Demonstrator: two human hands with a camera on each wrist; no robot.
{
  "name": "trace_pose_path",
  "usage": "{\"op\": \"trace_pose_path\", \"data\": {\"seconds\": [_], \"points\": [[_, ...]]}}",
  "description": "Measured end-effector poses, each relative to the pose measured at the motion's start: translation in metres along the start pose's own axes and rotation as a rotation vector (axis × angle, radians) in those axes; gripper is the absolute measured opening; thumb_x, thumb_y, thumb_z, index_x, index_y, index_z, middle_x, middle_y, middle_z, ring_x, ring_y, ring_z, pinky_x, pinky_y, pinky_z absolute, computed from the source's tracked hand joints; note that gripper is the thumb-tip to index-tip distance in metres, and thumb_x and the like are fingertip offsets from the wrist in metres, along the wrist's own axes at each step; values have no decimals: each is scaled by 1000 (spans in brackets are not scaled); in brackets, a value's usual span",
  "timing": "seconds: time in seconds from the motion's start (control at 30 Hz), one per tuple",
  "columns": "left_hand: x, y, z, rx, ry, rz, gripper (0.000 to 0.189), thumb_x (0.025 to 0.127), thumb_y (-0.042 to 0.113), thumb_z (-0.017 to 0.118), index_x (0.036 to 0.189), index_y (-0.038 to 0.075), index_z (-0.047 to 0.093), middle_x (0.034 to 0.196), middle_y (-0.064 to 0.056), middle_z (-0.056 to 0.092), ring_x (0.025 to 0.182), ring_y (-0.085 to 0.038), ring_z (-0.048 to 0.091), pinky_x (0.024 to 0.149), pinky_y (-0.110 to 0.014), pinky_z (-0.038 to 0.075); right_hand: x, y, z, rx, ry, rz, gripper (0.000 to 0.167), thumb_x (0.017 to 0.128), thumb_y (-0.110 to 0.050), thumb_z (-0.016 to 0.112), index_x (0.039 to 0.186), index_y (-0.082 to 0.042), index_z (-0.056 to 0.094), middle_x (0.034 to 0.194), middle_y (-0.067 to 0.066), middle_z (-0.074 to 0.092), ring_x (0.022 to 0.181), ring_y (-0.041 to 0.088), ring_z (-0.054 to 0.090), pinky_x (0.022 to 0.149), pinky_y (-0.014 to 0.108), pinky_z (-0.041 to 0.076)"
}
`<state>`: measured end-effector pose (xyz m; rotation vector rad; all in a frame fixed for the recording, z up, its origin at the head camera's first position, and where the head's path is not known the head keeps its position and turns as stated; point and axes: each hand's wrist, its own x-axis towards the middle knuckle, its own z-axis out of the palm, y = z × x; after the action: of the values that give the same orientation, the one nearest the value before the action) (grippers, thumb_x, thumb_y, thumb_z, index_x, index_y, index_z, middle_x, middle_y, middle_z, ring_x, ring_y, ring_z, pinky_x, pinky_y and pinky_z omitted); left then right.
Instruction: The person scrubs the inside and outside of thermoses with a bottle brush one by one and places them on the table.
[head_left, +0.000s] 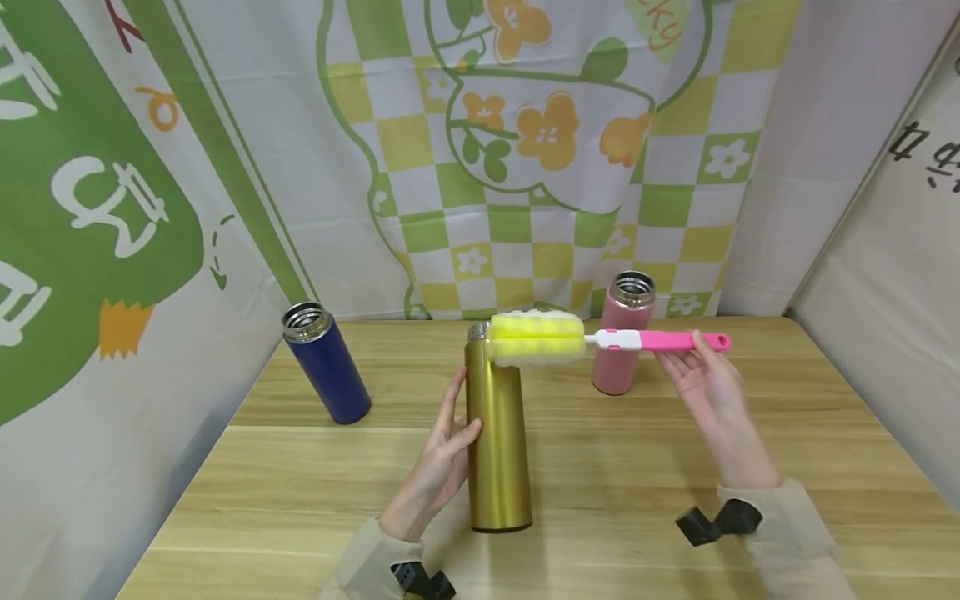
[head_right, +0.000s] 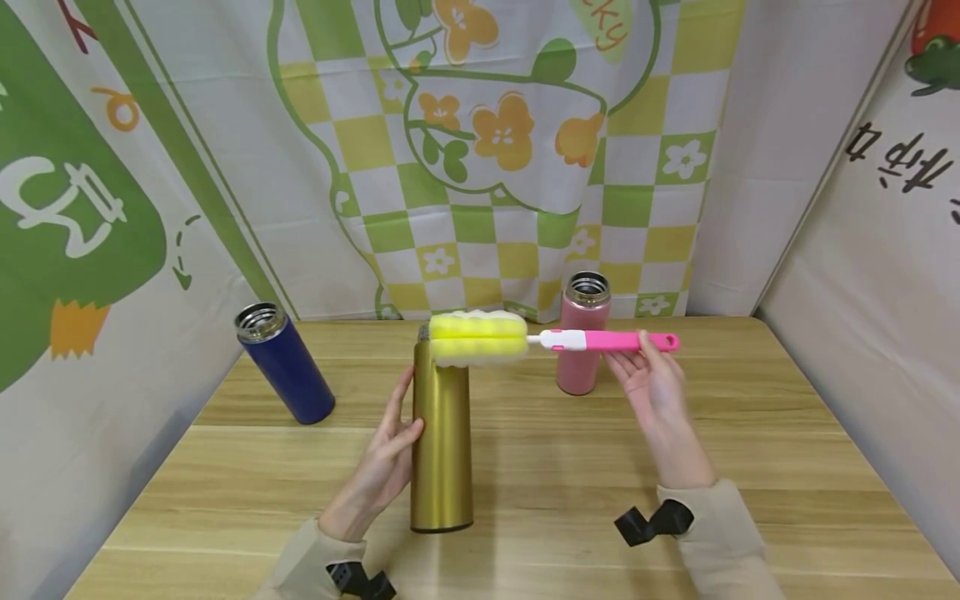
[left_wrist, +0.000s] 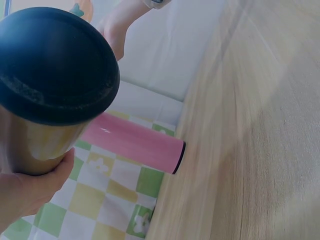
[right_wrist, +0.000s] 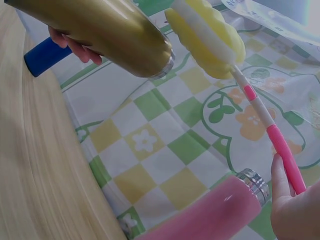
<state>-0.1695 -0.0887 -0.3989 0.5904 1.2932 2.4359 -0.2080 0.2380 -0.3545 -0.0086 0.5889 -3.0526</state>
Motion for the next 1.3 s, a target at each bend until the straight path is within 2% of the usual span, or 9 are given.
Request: {"op": "trace_pose_path", "data": {"seconds": [0.17,0.3,0.57,0.83,0.93,1.03,1.1,1.2,1.3], "points": [[0,0,-1,5,-29,14,65,94,2,31,142,29,-4,127,-15,37,108,-22,49,89,-38,39,2,3,1,-30,7,-4,8,90,-4,45,96,2,45,89,23,59,88,33,60,81,38,47],[1,1,0,-15,-32,24,64,94,1,29,142,29,-5,128,-12,38,109,-21,48,90,-38,38,2,5,-2,-47,-22,7,9,91,-5,43,93,4,46,91,24,59,89,33,60,82,37,47],[3,7,1,-32,26,22,62,95,3,25,141,31,-6,129,-8,38,110,-20,48,93,-39,35,-7,10,-7,-113,1,57,12,91,-6,43,98,3,45,95,22,59,90,30,60,86,34,45],[5,12,1,-39,87,25,62,95,4,26,141,32,-4,121,-2,49,105,-18,52,93,-37,37,-16,15,-15,-180,3,90,12,93,-7,41,98,1,47,94,19,59,90,27,60,82,32,47],[5,14,1,-38,133,23,62,95,4,27,141,33,-1,116,-5,53,102,-17,54,90,-37,39,-20,17,-19,-215,-17,97,15,93,-8,39,97,1,50,93,18,59,90,26,60,82,32,47],[6,16,0,-37,168,19,62,95,3,28,141,35,2,124,-11,44,104,-17,52,89,-36,39,-24,19,-23,-238,-46,105,18,94,-7,37,94,1,53,92,18,59,90,26,60,82,32,47],[7,16,0,-38,178,21,62,95,3,28,141,36,3,132,-14,33,106,-18,50,90,-36,39,-26,19,-25,-259,-60,106,19,94,-7,36,93,1,53,91,18,60,89,26,60,82,32,47],[9,17,-1,-41,174,30,62,94,2,27,141,36,3,139,-13,18,110,-18,47,92,-34,37,-29,19,-28,-279,-81,108,21,94,-7,35,92,0,54,91,17,60,89,25,61,82,31,47],[10,17,-2,-53,167,38,63,94,2,28,141,36,3,141,-12,15,111,-18,46,92,-33,37,-31,19,-30,-291,-93,112,21,95,-7,35,93,0,55,91,17,61,89,25,61,83,32,47]]}}
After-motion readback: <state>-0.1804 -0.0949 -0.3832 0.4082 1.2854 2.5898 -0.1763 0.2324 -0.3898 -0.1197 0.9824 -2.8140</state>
